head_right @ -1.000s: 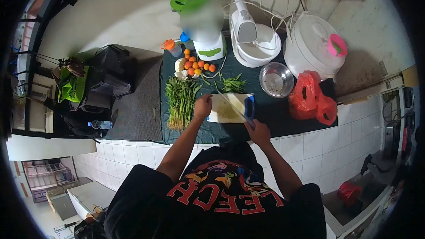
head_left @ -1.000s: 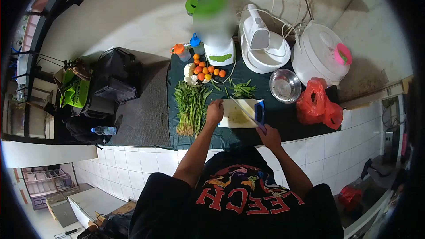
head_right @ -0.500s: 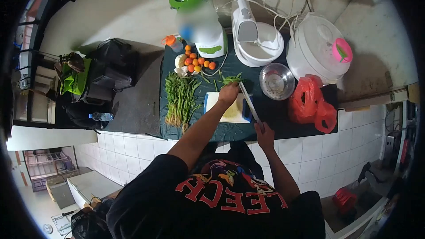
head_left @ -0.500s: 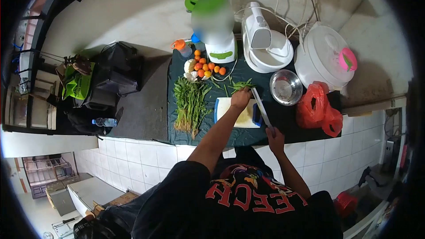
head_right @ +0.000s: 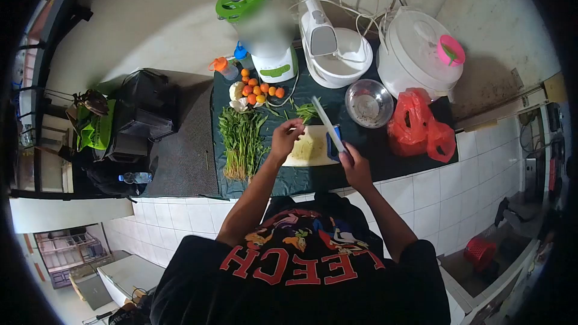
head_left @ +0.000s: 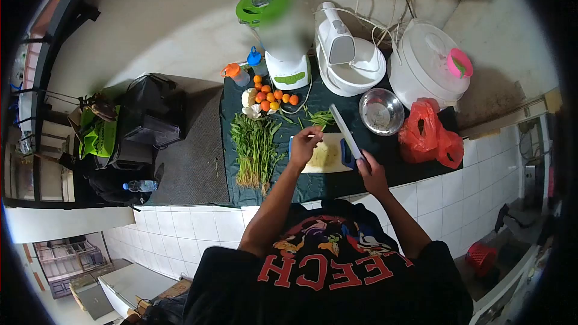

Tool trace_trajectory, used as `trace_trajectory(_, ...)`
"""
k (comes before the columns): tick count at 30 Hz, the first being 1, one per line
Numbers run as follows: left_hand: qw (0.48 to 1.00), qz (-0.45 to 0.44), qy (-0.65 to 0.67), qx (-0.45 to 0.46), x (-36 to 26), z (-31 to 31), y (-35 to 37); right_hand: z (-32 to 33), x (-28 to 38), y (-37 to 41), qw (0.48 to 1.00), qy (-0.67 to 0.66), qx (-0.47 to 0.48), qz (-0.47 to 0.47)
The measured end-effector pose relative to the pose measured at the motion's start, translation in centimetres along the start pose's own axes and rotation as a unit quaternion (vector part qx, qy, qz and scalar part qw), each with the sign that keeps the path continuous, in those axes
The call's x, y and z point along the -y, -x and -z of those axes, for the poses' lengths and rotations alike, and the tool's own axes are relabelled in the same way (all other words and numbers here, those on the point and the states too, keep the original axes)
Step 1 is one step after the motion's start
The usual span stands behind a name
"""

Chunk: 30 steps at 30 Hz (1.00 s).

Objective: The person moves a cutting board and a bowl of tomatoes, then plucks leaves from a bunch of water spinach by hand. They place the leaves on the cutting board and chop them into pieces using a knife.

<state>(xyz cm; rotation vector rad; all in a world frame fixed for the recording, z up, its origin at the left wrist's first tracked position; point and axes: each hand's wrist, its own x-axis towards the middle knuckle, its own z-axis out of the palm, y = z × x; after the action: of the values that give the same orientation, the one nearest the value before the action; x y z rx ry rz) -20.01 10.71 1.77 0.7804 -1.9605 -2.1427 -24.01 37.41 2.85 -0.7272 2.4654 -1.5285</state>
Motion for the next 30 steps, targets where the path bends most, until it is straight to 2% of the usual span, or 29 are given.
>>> trace_trajectory(2,0.999,0.003,0.053,0.006,-2.6,1.2,2.9,0.5,3.3,-1.8,0.959,-0.219,0.094,-0.155)
trace_trajectory(4,0.984,0.025,0.173,0.019,-3.7,2.3,5.2,0.5,6.2,-3.5,0.940,-0.268,0.125,-0.167)
trace_trajectory(5,0.985,0.022,0.172,0.014,-4.2,2.9,6.2,0.5,7.9,-4.3,0.919,-0.318,0.148,-0.180)
trace_trajectory(7,0.955,0.014,0.294,0.044,-7.0,3.7,8.5,1.2,12.8,-5.5,0.920,-0.316,0.161,-0.167)
trace_trajectory(9,0.951,0.009,0.308,0.036,-9.3,4.1,10.1,1.3,14.9,-6.2,0.846,-0.443,0.212,-0.207)
trace_trajectory(10,0.937,0.000,0.344,0.053,-10.1,4.2,10.7,1.2,16.5,-6.3,0.776,-0.531,0.248,-0.233)
trace_trajectory(11,0.923,-0.009,0.379,0.072,-11.0,4.3,11.3,1.5,17.8,-6.2,0.776,-0.530,0.252,-0.231)
trace_trajectory(13,0.910,-0.013,0.405,0.086,-12.7,4.1,12.1,2.3,20.1,-6.1,0.704,-0.588,0.327,-0.226)
trace_trajectory(17,0.883,0.004,0.449,0.137,-15.2,3.5,13.1,3.4,23.1,-4.6,0.709,-0.587,0.331,-0.210)
trace_trajectory(19,0.875,0.019,0.453,0.170,-15.9,3.4,13.2,4.1,24.3,-3.9,0.779,-0.518,0.306,-0.179)
trace_trajectory(20,0.875,0.025,0.452,0.172,-16.1,3.2,13.2,4.1,24.9,-3.6,0.796,-0.508,0.280,-0.175)
trace_trajectory(25,0.868,0.043,0.454,0.199,-16.4,2.4,13.3,4.4,24.7,-2.7,0.824,-0.467,0.276,-0.165)
trace_trajectory(28,0.876,0.021,0.439,0.200,-16.1,2.0,13.4,4.4,25.0,-2.4,0.834,-0.454,0.284,-0.131)
trace_trajectory(30,0.872,0.018,0.443,0.206,-16.5,1.7,13.8,4.2,24.9,-2.1,0.874,-0.407,0.249,-0.098)
